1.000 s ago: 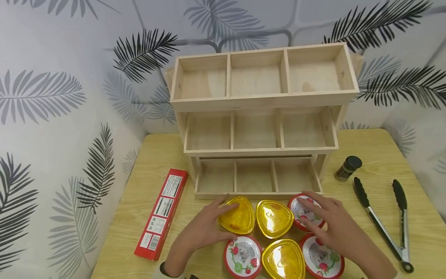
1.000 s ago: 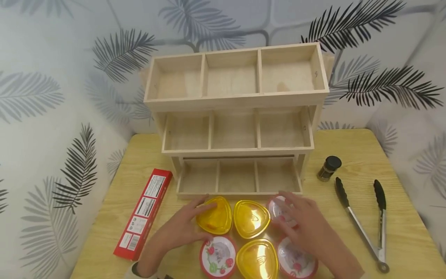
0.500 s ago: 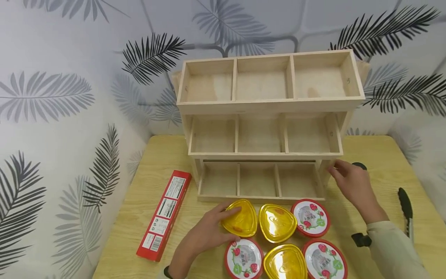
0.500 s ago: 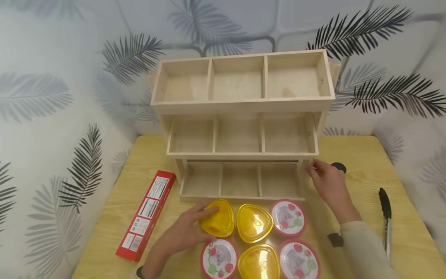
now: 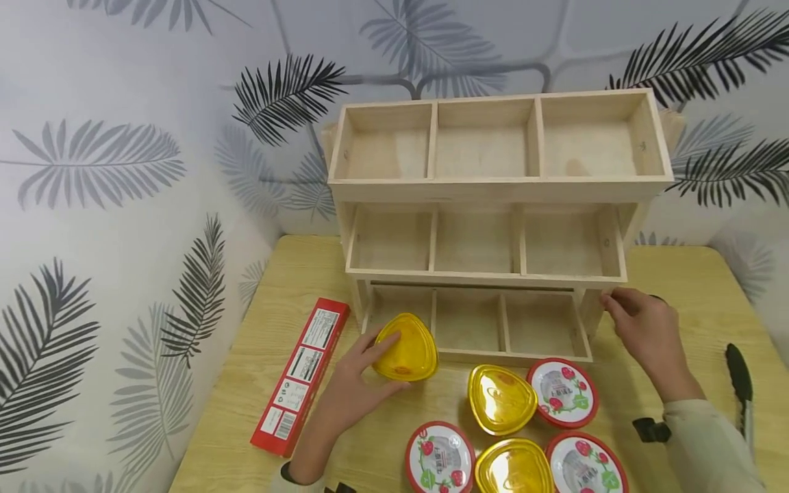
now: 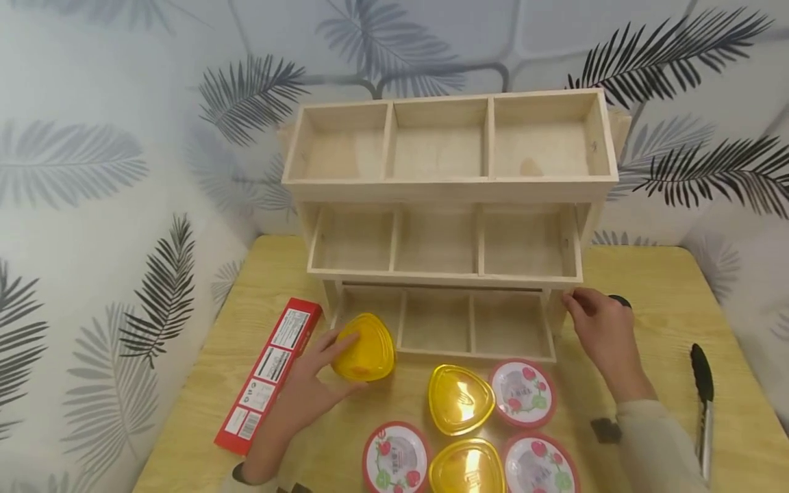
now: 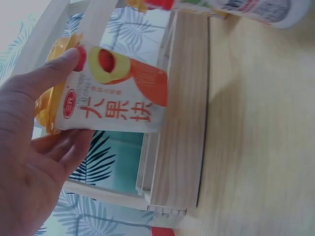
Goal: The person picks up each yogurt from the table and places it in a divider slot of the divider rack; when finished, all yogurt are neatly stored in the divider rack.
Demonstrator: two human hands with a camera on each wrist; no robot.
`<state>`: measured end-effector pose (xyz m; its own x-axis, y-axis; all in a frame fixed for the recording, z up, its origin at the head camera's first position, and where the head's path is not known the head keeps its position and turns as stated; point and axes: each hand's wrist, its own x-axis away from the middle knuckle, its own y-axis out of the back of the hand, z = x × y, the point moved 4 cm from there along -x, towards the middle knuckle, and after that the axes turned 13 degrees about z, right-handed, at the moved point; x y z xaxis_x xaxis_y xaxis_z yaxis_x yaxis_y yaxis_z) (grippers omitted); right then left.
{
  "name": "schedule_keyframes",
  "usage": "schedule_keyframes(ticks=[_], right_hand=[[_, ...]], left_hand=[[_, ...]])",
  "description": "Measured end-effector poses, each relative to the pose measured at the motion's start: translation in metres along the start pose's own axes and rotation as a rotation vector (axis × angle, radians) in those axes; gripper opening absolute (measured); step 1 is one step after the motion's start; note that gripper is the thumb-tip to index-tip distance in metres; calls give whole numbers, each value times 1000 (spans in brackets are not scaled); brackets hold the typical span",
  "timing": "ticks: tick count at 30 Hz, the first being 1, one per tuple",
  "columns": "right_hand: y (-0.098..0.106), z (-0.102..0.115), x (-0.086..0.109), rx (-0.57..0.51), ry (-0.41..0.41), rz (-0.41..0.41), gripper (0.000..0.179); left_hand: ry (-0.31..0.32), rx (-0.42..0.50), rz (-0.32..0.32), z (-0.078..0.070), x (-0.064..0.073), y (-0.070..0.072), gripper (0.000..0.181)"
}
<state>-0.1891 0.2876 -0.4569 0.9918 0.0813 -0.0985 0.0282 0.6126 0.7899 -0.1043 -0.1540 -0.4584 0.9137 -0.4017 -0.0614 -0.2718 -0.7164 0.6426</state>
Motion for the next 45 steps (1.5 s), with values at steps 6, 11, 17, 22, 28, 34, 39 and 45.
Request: schedule_keyframes(ticks=[6,11,17,22,28,34,39,45], right_hand=[[0,2,-1,15,23,-28,30],[-1,1,-1,16,11,-40,31],[-4,0,-1,-2,-33,-20,34],[-4,0,-2,-6,-41,0,36],[-1,-1,-2,-11,-25,-2,34],[-1,-2,-2,-22,-29,-1,35],[-2,-2,-2,-25,-33,12,37],[-1,-2,-2,-25,-25,8,35]], left_hand=[[-13,-54,-135,12,-15,8,73],[66,-39,-131,30,-35,4,73],[142,26,-84,44,-51,-6,73],[168,34,-58,49,-57,-10,73],[156,-33,-38,49,-63,-13,73],[136,-141,-16,46,-69,-16,72],[137,-181,-16,44,-72,-17,72],[106,-266,-28,40,-72,-17,76]])
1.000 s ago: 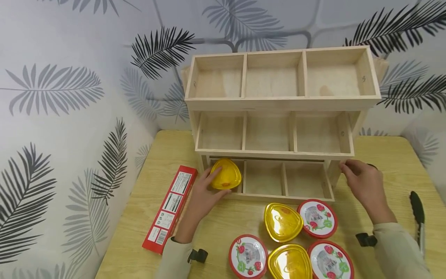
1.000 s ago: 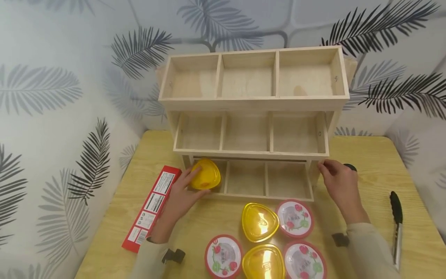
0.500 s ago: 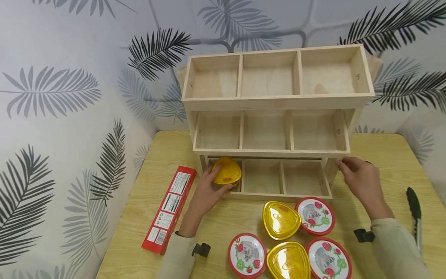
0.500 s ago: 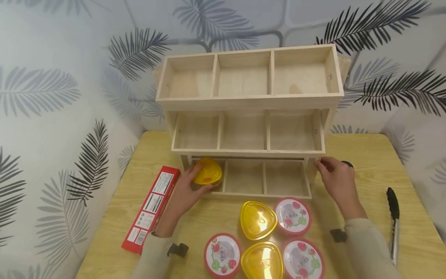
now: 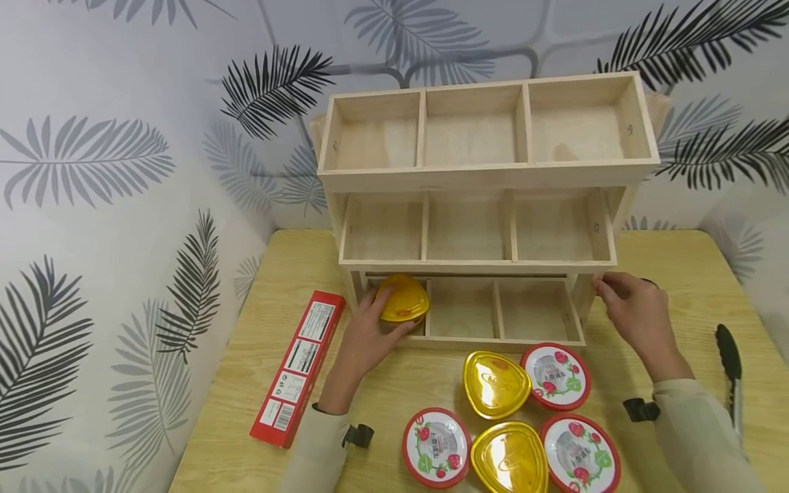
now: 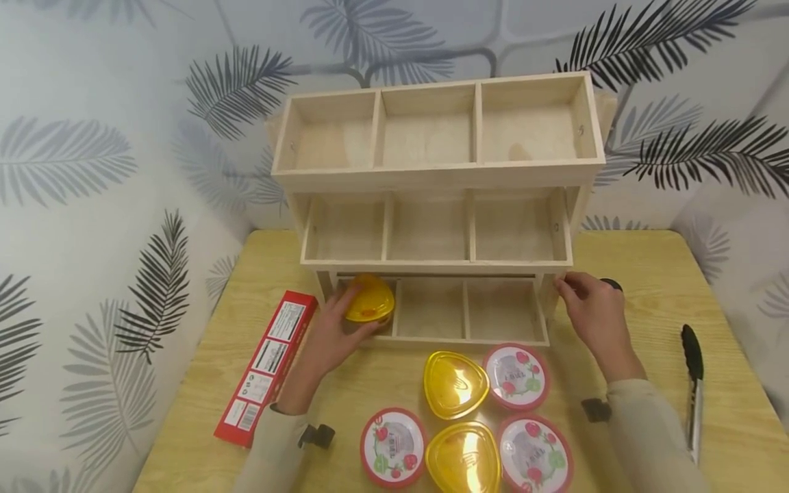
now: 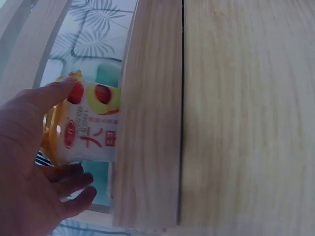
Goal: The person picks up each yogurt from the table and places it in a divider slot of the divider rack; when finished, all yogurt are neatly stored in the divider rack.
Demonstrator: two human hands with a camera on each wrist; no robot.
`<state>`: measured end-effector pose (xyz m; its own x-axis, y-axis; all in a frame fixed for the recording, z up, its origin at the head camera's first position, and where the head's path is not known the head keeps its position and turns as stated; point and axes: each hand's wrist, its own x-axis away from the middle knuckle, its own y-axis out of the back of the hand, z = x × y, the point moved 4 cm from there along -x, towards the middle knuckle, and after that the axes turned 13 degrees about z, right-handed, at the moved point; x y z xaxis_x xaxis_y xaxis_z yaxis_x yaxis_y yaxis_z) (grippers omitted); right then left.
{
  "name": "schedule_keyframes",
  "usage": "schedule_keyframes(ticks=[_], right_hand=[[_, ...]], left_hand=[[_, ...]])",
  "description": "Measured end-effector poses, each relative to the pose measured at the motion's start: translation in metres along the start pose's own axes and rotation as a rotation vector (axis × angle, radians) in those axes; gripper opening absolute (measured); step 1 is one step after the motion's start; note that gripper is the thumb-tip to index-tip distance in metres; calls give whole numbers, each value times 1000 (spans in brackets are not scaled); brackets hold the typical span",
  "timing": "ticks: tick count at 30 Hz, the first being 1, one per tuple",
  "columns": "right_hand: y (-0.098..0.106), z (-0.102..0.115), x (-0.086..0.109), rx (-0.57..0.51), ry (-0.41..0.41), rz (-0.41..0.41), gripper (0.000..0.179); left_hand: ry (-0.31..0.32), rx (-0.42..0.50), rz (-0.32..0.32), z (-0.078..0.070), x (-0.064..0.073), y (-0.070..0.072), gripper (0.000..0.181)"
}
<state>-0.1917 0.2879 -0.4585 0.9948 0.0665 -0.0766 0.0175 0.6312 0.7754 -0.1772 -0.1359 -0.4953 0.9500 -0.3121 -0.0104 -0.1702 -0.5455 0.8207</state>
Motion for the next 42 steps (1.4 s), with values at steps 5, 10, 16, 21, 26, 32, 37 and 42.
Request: schedule_keyframes(ticks=[5,10,16,21,26,32,37,42], right_hand=[[1,-2,1,-9,18,-18,33],[-1,-1,3,-14,31,-36,31],[0,-1,4,-12,55,-60,29],[0,2,0,-17,63,-56,29],[0,3,0,-15,55,-56,29],[1,-1,3,-8,46,-59,30],[1,-2,3,-14,35,-53,31],[1,-2,3,-11,20,-49,32]], left_hand=[[-11,-172,-32,-23,7,9,83],[-50,-273,22,-70,21,24,78],[-307,-116,435,-117,31,0,72],[-400,-125,631,-133,30,-22,83],[-402,-180,692,-133,27,-34,84],[-451,-229,676,-135,25,-41,79],[-438,-220,683,-133,25,-43,77],[-417,-176,686,-132,26,-42,78]])
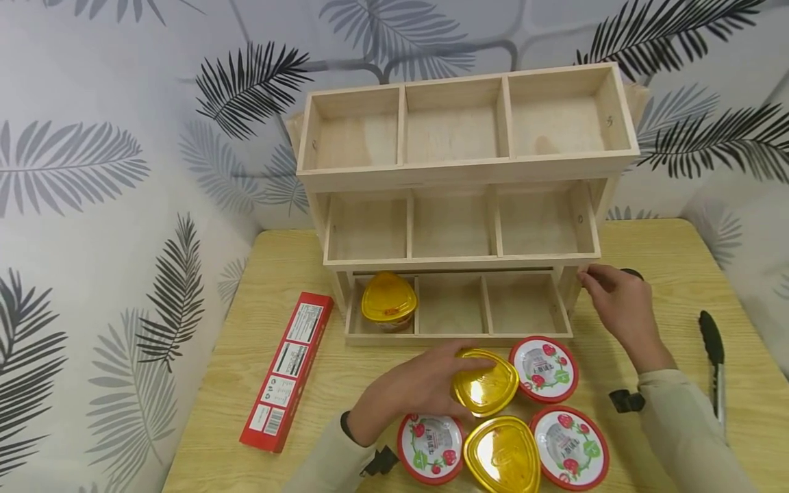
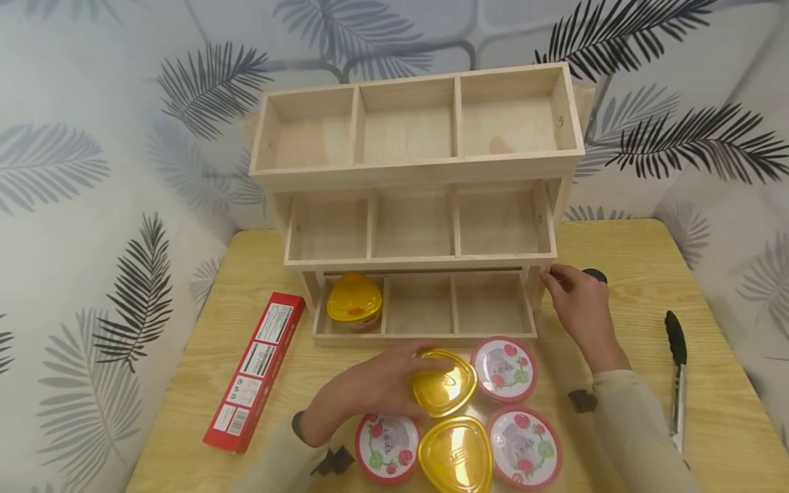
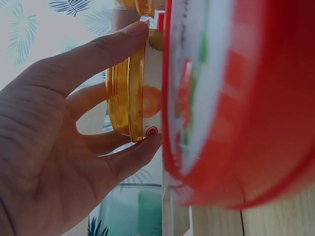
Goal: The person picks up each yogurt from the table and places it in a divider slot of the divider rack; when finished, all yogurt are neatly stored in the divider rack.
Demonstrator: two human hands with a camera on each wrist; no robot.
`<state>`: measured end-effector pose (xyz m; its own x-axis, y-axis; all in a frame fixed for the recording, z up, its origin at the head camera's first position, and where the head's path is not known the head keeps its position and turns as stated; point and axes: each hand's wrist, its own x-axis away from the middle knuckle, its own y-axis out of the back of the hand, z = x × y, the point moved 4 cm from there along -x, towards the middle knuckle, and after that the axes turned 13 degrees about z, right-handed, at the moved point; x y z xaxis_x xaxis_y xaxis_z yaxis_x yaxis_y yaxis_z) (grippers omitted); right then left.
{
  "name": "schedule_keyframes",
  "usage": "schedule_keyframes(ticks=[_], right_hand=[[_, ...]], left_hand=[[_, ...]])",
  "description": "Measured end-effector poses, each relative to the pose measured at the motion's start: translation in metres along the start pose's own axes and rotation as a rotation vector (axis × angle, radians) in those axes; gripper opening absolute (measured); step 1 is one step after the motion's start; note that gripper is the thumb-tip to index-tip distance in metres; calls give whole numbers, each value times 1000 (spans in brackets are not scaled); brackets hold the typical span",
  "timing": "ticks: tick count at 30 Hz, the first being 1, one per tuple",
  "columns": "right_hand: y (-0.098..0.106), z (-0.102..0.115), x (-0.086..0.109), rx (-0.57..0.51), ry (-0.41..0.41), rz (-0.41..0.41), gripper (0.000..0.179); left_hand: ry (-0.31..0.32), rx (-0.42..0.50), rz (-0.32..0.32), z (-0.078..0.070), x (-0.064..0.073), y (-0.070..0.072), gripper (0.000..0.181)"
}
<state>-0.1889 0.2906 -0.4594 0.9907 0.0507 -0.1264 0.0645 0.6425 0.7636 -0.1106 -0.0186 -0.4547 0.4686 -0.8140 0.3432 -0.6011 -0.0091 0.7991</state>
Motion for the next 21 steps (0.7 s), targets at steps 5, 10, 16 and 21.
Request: schedule_keyframes(ticks=[5,10,16,21], right_hand=[[-1,-1,-1,-9,-14,12,33],[-3,-1,0,-9,-16,23,34],[-2,-1,1,-12,-13,22,34],[-3,-2,0,-14,-15,20,34]], left_hand=[[24,70,6,2,10,9,76],[24,67,-78,5,26,36,76],[-8,46,-288,17,24,63,77],[39,75,-331,30,9,65,76]])
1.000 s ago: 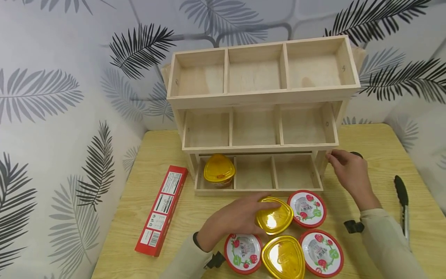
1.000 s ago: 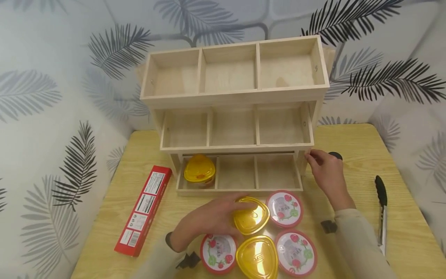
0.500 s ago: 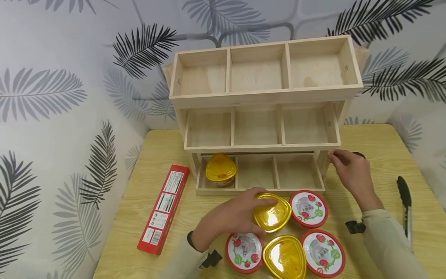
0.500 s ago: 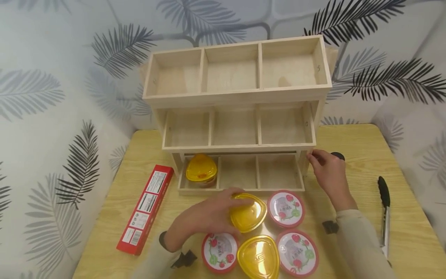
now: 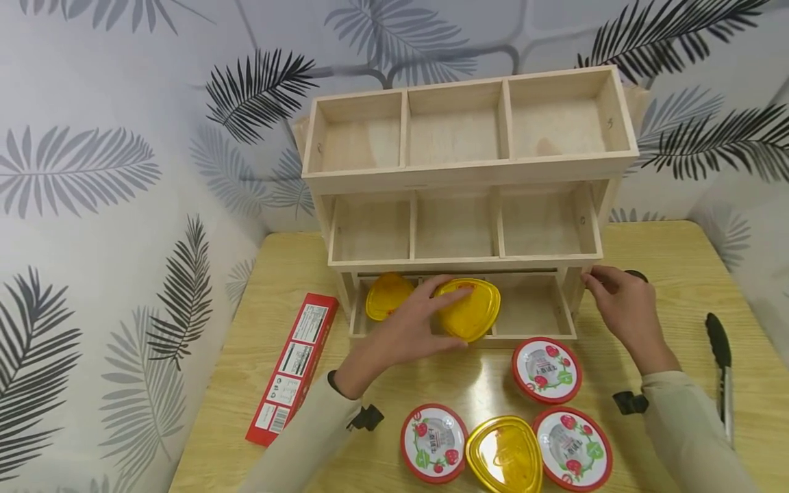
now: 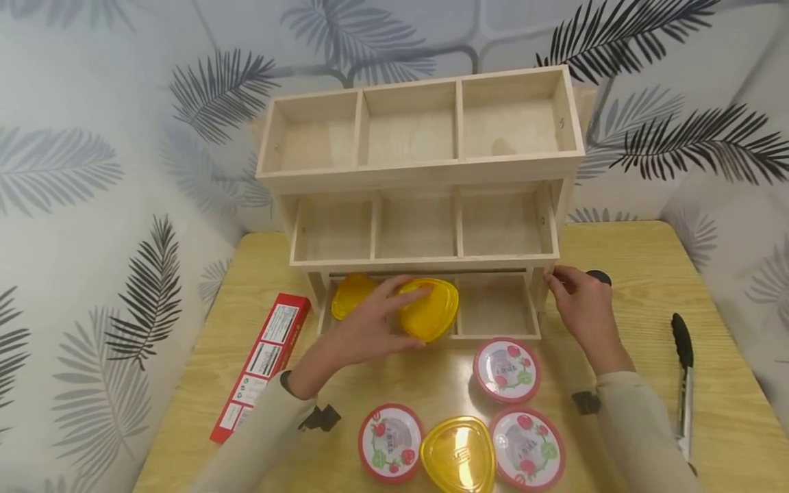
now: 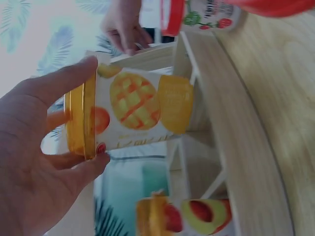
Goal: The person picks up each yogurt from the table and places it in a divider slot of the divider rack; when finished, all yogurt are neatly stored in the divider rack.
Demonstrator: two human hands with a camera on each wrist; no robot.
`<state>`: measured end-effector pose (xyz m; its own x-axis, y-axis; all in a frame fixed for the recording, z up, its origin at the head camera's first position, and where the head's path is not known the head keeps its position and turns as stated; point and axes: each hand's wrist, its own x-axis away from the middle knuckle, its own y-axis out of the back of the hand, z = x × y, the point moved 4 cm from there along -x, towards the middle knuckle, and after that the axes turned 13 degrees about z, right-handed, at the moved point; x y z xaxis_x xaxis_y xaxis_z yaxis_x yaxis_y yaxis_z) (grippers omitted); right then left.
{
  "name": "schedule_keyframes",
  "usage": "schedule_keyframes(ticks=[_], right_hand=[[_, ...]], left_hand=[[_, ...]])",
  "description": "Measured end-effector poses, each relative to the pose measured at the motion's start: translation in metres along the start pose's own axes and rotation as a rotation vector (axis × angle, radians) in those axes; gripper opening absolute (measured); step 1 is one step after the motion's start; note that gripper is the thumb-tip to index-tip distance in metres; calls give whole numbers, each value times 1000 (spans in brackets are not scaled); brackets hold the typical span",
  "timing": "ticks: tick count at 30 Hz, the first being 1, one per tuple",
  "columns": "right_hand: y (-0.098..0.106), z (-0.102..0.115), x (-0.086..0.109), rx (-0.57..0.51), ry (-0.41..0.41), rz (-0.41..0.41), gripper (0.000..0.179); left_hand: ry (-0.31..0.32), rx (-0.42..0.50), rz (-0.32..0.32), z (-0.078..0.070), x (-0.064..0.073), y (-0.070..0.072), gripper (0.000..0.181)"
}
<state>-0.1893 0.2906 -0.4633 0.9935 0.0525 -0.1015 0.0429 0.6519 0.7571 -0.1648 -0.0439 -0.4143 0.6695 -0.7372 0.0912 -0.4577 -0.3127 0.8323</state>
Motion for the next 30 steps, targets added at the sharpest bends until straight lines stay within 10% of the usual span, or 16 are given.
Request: schedule_keyframes(ticks=[13,30], right_hand=[[-1,-1,1,0,2,-6,34],[-1,1,0,-14,0,-11,34]], left_hand=[[213,28,40,18,-28,-26,77],[258,5,30,32,-42,-39,77]])
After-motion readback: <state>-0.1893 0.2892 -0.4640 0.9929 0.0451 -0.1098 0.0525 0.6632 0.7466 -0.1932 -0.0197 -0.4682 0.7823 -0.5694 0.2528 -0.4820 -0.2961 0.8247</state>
